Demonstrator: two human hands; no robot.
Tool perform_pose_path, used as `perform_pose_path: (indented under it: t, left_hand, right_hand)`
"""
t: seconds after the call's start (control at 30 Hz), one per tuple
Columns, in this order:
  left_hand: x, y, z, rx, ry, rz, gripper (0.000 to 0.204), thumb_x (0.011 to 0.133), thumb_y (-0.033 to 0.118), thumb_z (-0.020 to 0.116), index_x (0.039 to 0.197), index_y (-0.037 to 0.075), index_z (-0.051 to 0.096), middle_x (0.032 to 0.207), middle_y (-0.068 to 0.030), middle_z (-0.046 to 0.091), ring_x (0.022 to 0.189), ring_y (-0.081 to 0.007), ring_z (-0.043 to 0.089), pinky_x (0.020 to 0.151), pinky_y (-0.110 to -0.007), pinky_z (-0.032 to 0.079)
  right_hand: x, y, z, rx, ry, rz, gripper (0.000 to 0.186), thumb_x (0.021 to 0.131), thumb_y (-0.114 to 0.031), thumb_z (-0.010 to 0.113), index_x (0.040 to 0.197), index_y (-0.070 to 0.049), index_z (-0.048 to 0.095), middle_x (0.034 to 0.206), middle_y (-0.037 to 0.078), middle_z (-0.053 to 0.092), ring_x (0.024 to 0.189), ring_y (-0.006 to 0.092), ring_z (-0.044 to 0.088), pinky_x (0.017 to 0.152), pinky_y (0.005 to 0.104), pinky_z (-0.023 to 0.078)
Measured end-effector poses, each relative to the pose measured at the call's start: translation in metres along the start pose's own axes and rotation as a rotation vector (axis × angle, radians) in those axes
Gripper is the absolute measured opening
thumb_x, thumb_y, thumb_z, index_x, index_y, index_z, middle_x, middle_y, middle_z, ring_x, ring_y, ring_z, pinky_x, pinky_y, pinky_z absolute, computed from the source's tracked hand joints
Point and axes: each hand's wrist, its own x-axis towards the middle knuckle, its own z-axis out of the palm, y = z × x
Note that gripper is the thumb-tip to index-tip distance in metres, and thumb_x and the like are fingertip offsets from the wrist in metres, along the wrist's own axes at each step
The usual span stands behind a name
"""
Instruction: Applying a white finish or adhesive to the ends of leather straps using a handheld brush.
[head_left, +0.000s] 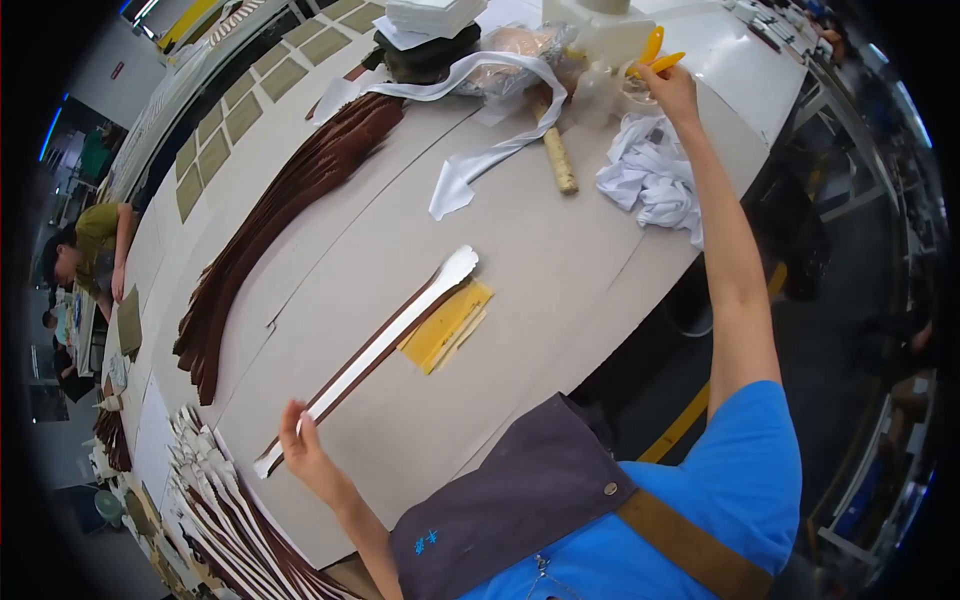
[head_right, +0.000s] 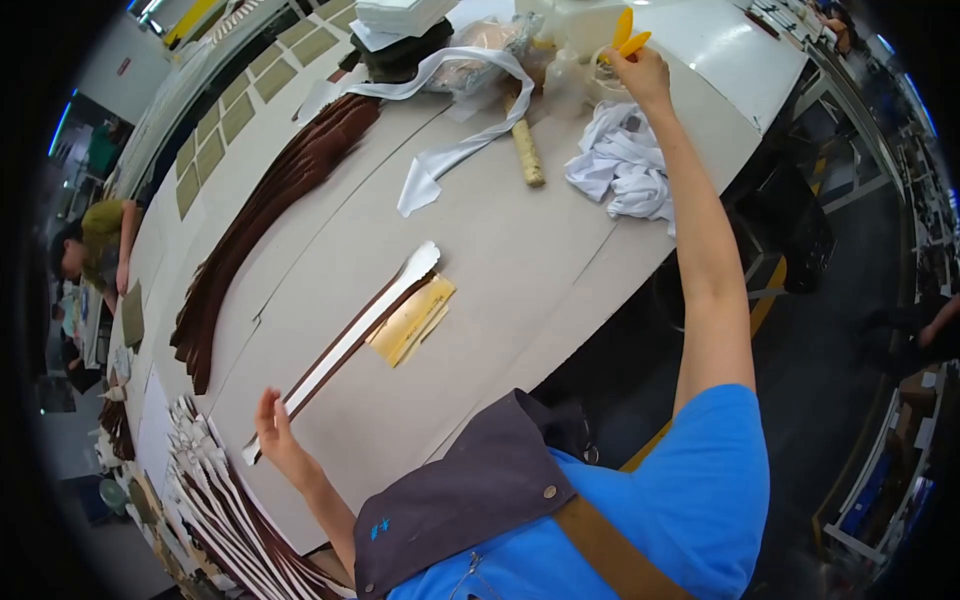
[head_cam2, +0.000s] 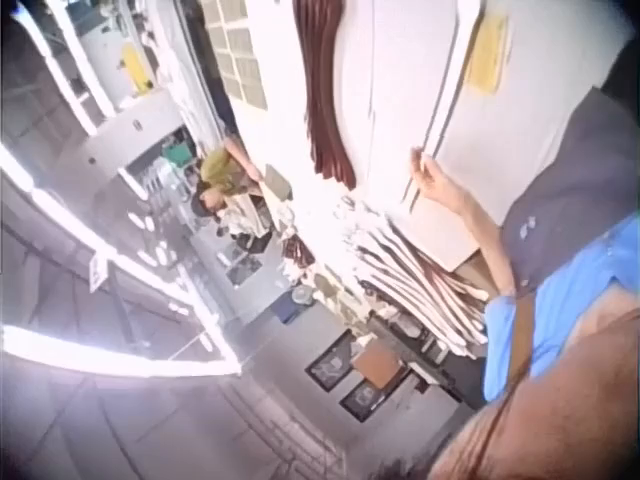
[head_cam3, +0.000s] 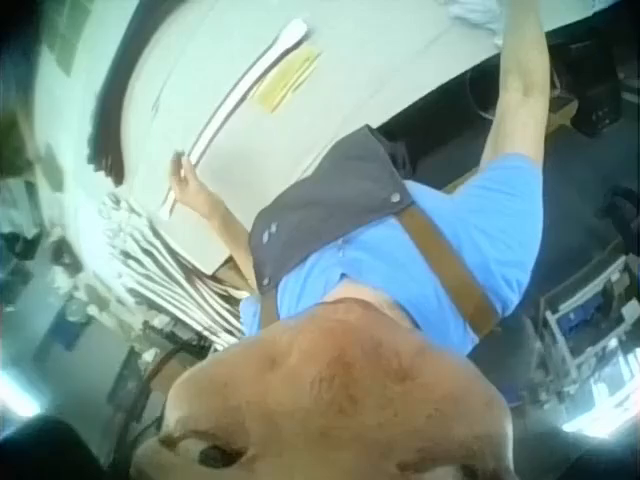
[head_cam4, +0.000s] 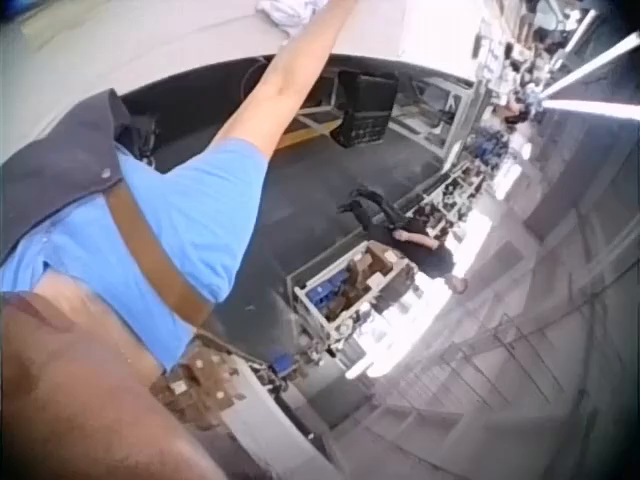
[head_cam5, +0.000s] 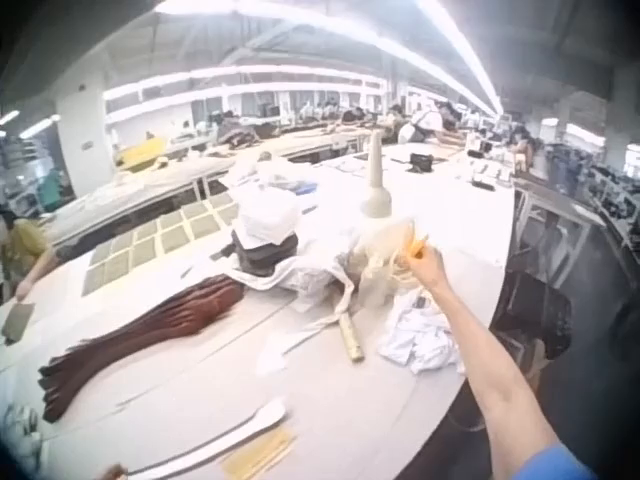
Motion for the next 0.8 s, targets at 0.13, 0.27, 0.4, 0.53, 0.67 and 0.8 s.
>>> perform_pose_path:
  t: [0.13, 0.27, 0.4, 0.53, 0.67, 0.8]
  left_hand:
    - [0.004, 0.017, 0.083, 0.589, -0.619, 0.495, 0.034, 0.089, 0.013, 0.065, 0.120, 0.003, 0.060, 0.123, -0.0144, 0.059, 0.119, -0.0300, 0.051, 0.102, -0.040, 0.039]
    - [-0.003, 0.013, 0.146, 0.689, -0.748, 0.640, 0.039, 0.082, 0.015, 0.071, 0.118, 0.004, 0.060, 0.117, -0.0139, 0.058, 0.113, -0.0306, 0.051, 0.098, -0.041, 0.040]
    - [0.005, 0.015, 0.163, 0.769, -0.918, 0.606, 0.034, 0.079, 0.015, 0.074, 0.108, 0.003, 0.061, 0.104, -0.0116, 0.059, 0.100, -0.0284, 0.053, 0.088, -0.041, 0.043]
    - [0.019, 0.026, 0.170, 0.775, -1.011, 0.506, 0.028, 0.080, 0.014, 0.073, 0.101, 0.002, 0.059, 0.099, -0.0117, 0.058, 0.092, -0.0269, 0.056, 0.079, -0.039, 0.045]
    - [0.033, 0.038, 0.177, 0.553, -1.223, 0.258, 0.020, 0.089, 0.014, 0.064, 0.102, 0.001, 0.055, 0.093, -0.0110, 0.061, 0.072, -0.0178, 0.060, 0.065, -0.031, 0.048]
    - [0.041, 0.050, 0.183, 0.200, -1.320, -0.150, 0.022, 0.097, 0.017, 0.055, 0.110, -0.001, 0.053, 0.083, -0.0072, 0.063, 0.062, -0.0089, 0.057, 0.058, -0.024, 0.047]
  right_hand:
    - [-0.036, -0.009, -0.012, 0.076, 0.131, -0.181, 0.030, 0.082, -0.036, 0.070, 0.096, -0.010, 0.073, 0.075, 0.010, 0.071, 0.070, 0.0232, 0.070, 0.066, 0.0337, 0.054]
    - [-0.063, -0.019, -0.028, -0.137, 0.171, -0.487, 0.021, 0.084, -0.028, 0.070, 0.097, -0.011, 0.072, 0.073, 0.010, 0.069, 0.068, 0.0258, 0.069, 0.063, 0.0333, 0.053]
    - [-0.069, -0.026, -0.032, -0.233, 0.205, -0.442, 0.018, 0.086, -0.024, 0.069, 0.091, -0.007, 0.070, 0.071, 0.009, 0.069, 0.061, 0.0224, 0.068, 0.058, 0.0320, 0.054]
    - [-0.052, -0.018, -0.025, 0.623, 0.275, 0.205, 0.023, 0.090, -0.021, 0.066, 0.087, 0.002, 0.065, 0.070, 0.010, 0.069, 0.061, 0.0186, 0.069, 0.051, 0.0252, 0.053]
    - [-0.051, 0.007, -0.012, 1.090, 0.314, 0.539, 0.019, 0.088, -0.018, 0.068, 0.089, 0.000, 0.062, 0.078, 0.012, 0.070, 0.060, 0.0213, 0.069, 0.050, 0.0264, 0.054]
    - [-0.073, 0.000, -0.034, 1.194, 0.295, 0.602, 0.019, 0.088, -0.014, 0.065, 0.094, 0.003, 0.059, 0.080, 0.015, 0.069, 0.064, 0.0232, 0.069, 0.056, 0.0288, 0.056]
